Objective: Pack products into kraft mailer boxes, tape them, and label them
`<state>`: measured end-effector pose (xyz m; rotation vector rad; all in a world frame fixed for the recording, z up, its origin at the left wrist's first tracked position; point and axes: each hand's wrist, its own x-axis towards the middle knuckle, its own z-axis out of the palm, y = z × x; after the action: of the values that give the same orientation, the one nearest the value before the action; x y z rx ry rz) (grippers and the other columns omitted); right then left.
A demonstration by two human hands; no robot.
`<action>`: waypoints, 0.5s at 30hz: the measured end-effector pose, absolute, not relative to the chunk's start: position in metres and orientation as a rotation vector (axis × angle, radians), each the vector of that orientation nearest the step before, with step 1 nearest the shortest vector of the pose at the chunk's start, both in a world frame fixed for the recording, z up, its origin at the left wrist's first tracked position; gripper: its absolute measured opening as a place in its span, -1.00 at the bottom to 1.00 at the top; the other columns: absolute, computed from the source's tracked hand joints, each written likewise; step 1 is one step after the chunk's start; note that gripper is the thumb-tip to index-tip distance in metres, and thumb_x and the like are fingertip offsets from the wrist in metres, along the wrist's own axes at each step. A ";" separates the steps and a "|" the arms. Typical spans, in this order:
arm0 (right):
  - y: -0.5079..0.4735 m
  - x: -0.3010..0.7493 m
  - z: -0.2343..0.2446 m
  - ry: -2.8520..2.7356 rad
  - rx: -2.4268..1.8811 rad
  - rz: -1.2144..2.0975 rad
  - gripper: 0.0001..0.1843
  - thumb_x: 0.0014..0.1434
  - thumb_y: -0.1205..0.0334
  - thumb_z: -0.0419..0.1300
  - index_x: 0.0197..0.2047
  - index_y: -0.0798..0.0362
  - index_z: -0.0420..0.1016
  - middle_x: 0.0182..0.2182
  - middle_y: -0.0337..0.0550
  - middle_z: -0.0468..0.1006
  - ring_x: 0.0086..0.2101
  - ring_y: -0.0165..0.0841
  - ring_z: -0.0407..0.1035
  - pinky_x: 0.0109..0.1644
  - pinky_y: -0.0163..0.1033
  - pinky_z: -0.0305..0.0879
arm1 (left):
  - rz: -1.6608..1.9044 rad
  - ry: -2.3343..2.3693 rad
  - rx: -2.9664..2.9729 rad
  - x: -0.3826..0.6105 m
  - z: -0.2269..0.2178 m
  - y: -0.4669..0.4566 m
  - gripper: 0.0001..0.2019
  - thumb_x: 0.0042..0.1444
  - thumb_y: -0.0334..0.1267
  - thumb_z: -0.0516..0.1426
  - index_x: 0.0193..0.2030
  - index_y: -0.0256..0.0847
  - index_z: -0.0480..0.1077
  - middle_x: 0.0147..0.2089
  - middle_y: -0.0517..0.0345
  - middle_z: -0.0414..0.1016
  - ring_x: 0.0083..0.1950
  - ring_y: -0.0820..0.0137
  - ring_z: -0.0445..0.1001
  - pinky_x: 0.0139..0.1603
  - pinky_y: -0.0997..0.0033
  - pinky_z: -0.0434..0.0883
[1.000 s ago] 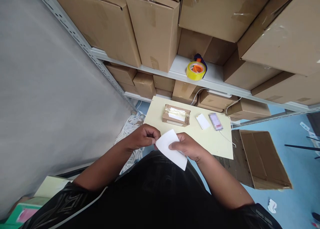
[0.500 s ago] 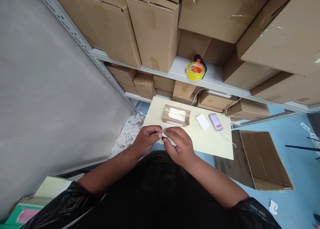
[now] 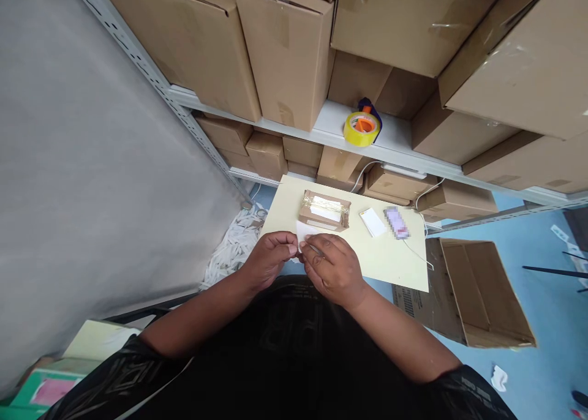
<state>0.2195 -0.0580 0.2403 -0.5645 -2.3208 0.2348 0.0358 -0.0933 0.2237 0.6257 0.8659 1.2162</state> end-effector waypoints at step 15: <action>-0.059 0.229 0.241 -2.410 -0.460 0.162 -0.44 0.26 0.42 0.26 0.32 0.03 0.41 0.00 0.10 0.64 0.03 -0.12 0.54 0.04 0.05 0.55 | 1.110 0.842 0.554 0.038 0.225 -0.095 -0.89 -0.15 -0.31 0.29 -0.55 -0.27 0.45 -0.54 0.20 0.46 -0.43 0.44 0.42 -0.27 0.40 0.36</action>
<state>0.2294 -0.0589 0.2407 -0.4598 -2.4105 0.1616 0.0382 -0.0954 0.2247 0.5543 0.8420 1.1099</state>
